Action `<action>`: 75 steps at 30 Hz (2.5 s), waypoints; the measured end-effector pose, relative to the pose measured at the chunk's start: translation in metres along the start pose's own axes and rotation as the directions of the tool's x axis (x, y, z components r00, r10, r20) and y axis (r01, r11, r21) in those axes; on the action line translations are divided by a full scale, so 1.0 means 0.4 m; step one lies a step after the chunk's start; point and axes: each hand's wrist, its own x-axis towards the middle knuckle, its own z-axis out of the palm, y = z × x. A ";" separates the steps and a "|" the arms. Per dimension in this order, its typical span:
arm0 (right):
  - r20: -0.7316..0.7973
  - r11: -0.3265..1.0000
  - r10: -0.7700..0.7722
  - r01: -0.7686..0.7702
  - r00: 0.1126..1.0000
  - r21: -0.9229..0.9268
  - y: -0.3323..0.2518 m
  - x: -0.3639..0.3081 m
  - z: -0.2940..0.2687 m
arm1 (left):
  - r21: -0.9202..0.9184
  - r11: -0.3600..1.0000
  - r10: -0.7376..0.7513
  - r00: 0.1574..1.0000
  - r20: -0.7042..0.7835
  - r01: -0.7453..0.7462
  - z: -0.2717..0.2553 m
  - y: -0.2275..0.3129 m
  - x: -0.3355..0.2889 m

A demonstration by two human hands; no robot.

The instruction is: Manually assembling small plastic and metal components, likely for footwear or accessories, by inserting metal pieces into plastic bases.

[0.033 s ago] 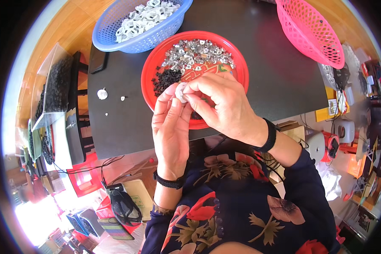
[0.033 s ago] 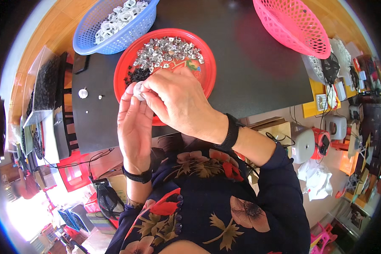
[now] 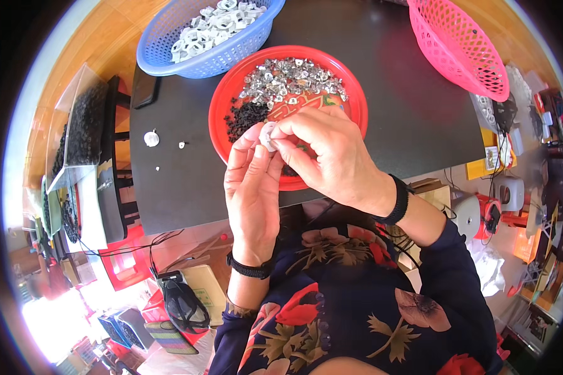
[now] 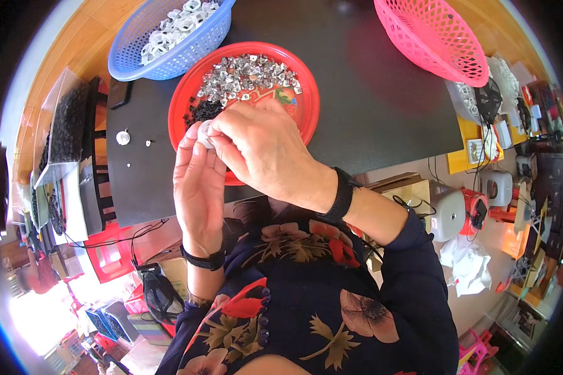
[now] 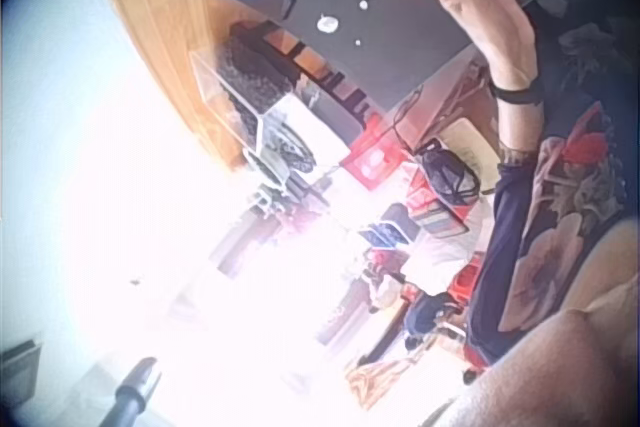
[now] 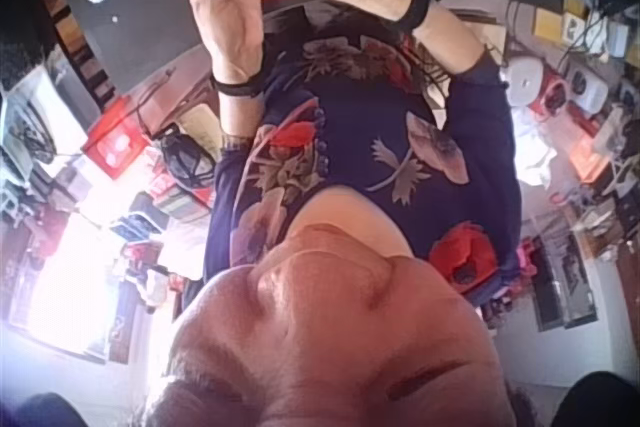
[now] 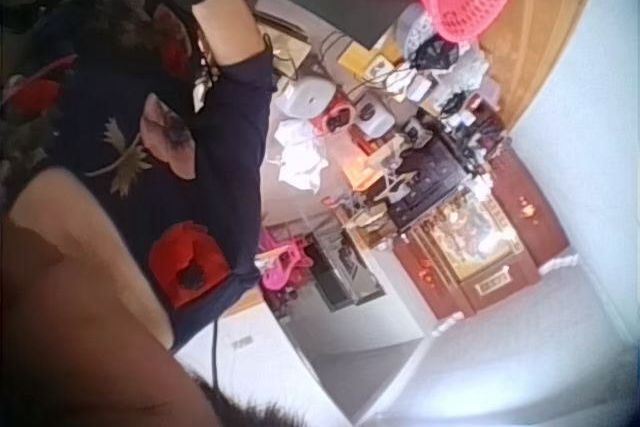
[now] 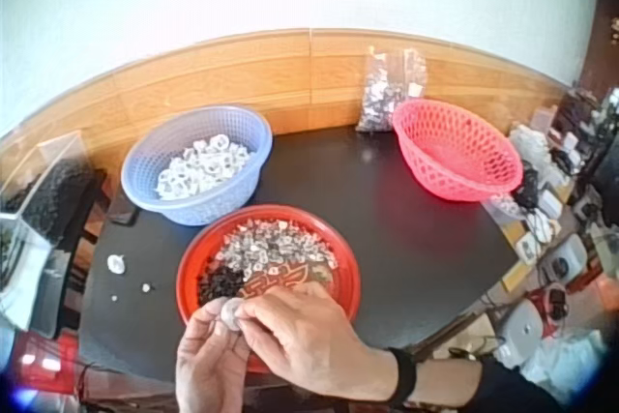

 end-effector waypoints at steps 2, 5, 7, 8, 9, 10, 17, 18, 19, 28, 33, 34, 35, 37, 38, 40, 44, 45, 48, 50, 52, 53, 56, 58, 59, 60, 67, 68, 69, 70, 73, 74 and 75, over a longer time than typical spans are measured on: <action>0.022 0.994 -0.069 0.071 0.997 -0.080 -0.001 0.001 0.000 | 0.075 0.997 0.027 0.999 -0.033 -0.024 0.003 0.002 -0.004; 0.039 0.986 -0.127 0.131 0.991 -0.106 -0.003 0.001 0.004 | 0.134 0.989 0.056 0.998 -0.012 -0.054 -0.001 0.002 -0.009; 0.049 0.987 -0.124 0.128 0.991 -0.096 -0.003 -0.001 0.004 | 0.159 0.985 0.062 0.998 -0.011 -0.059 -0.001 0.002 -0.012; 0.062 0.988 -0.121 0.126 0.991 -0.084 -0.002 -0.001 0.005 | 0.184 0.981 0.069 0.998 -0.011 -0.066 -0.001 0.002 -0.012; 0.061 0.989 -0.120 0.125 0.991 -0.085 -0.002 -0.004 0.008 | 0.184 0.981 0.067 0.998 -0.010 -0.064 0.001 0.001 -0.013; 0.047 0.998 -0.060 0.062 0.997 -0.026 -0.004 -0.007 0.012 | 0.183 0.981 0.077 0.997 -0.022 -0.072 0.005 0.000 -0.013; 0.062 0.966 0.170 -0.179 0.983 0.186 -0.020 -0.012 0.008 | 0.191 0.972 0.143 0.989 -0.034 -0.134 0.012 -0.017 -0.017; 0.062 0.966 0.171 -0.180 0.983 0.186 -0.025 -0.005 0.001 | 0.191 0.973 0.142 0.989 -0.035 -0.133 0.012 -0.018 -0.018; 0.150 0.910 0.286 -0.317 0.946 0.266 -0.032 0.006 -0.010 | 0.233 0.960 0.168 0.985 -0.044 -0.153 0.011 -0.018 -0.018; 0.418 0.513 0.469 -0.625 0.778 0.589 0.012 0.028 -0.034 | 0.196 0.975 0.094 0.992 0.087 -0.109 0.002 -0.008 -0.013; 0.346 0.584 0.438 -0.556 0.830 0.592 0.014 0.020 -0.020 | 0.162 0.983 0.070 0.993 0.098 -0.085 -0.003 -0.006 -0.005; 0.348 0.617 0.444 -0.563 0.826 0.549 0.014 0.030 -0.023 | 0.133 0.988 0.065 0.996 0.064 -0.073 -0.006 0.001 -0.001; 0.352 0.616 0.444 -0.566 0.824 0.548 0.018 0.036 -0.031 | 0.104 0.993 0.059 0.998 0.030 -0.061 -0.011 0.007 0.002; 0.338 0.866 0.390 -0.466 0.857 0.183 0.032 0.044 -0.057 | 0.102 0.993 0.055 0.998 -0.025 -0.052 -0.033 0.018 0.001; 0.392 0.865 0.410 -0.487 0.823 0.117 0.034 0.045 -0.066 | 0.087 0.994 0.068 0.997 -0.020 -0.066 -0.045 0.022 0.004; 0.343 0.964 0.266 -0.256 0.901 -0.075 0.066 0.016 -0.059 | 0.056 0.995 0.088 0.996 -0.009 -0.088 -0.047 0.024 0.003; 0.412 0.967 0.141 -0.036 0.900 -0.252 0.073 -0.014 -0.045 | 0.044 0.997 0.058 0.998 -0.002 -0.058 -0.035 0.029 0.007; 0.412 0.967 0.141 -0.036 0.900 -0.252 0.068 -0.013 -0.041 | 0.020 0.999 0.048 0.999 -0.003 -0.048 -0.036 0.029 0.010; 0.454 0.959 0.156 -0.025 0.878 -0.281 0.056 -0.005 -0.025 | -0.029 0.999 0.023 1.000 0.003 -0.023 -0.049 0.033 0.009; 0.493 0.941 0.101 0.078 0.864 -0.330 0.070 -0.010 -0.011 | -0.060 0.998 0.006 1.000 0.020 -0.004 -0.049 0.032 0.011; 0.521 0.938 0.093 0.101 0.848 -0.331 0.074 -0.012 -0.008 | -0.041 0.999 0.012 0.999 -0.034 -0.013 -0.041 0.032 0.006; 0.550 0.937 0.085 0.122 0.831 -0.329 0.074 -0.013 -0.007 | -0.044 0.999 0.016 0.999 -0.029 -0.017 -0.046 0.031 0.006; 0.527 0.928 0.073 0.136 0.846 -0.347 0.065 -0.013 -0.006 | 0.132 0.990 0.053 0.998 -0.037 -0.048 -0.038 0.032 0.002; 0.534 0.919 0.107 0.121 0.838 -0.375 0.064 -0.011 0.002 | 0.161 0.986 0.051 0.999 -0.003 -0.050 -0.040 0.031 -0.001; 0.541 0.912 0.145 0.100 0.828 -0.398 0.065 -0.011 0.004 | 0.195 0.980 0.044 0.999 0.023 -0.048 -0.037 0.031 -0.003; 0.536 0.907 0.141 0.109 0.832 -0.406 0.065 -0.013 0.005 | 0.242 0.969 0.050 0.999 0.000 -0.049 -0.024 0.033 -0.009; 0.458 0.954 0.300 -0.273 0.837 -0.126 0.069 0.004 -0.040 | 0.265 0.964 0.040 0.998 -0.037 -0.029 -0.011 0.031 -0.016; 0.477 0.882 0.375 -0.465 0.795 0.080 0.060 0.013 -0.054 | 0.252 0.967 0.042 0.998 -0.036 -0.031 -0.006 0.029 -0.017; 0.484 0.884 0.367 -0.460 0.795 0.085 0.057 0.018 -0.059 | 0.254 0.966 0.051 0.998 -0.042 -0.039 -0.003 0.026 -0.016; 0.480 0.776 0.397 -0.566 0.782 0.280 0.054 0.024 -0.064 | 0.271 0.962 0.036 0.998 -0.042 -0.023 0.002 0.022 -0.014; 0.512 0.538 0.433 -0.668 0.742 0.514 0.040 0.037 -0.079 | 0.375 0.927 0.044 0.996 -0.080 -0.011 0.016 0.003 -0.012; 0.528 0.517 0.453 -0.695 0.718 0.500 0.032 0.042 -0.084 | 0.371 0.929 0.046 0.994 -0.094 -0.008 0.027 0.001 -0.010; 0.545 0.495 0.473 -0.720 0.692 0.486 0.025 0.044 -0.082 | 0.366 0.930 0.050 0.993 -0.109 -0.007 0.035 0.002 -0.009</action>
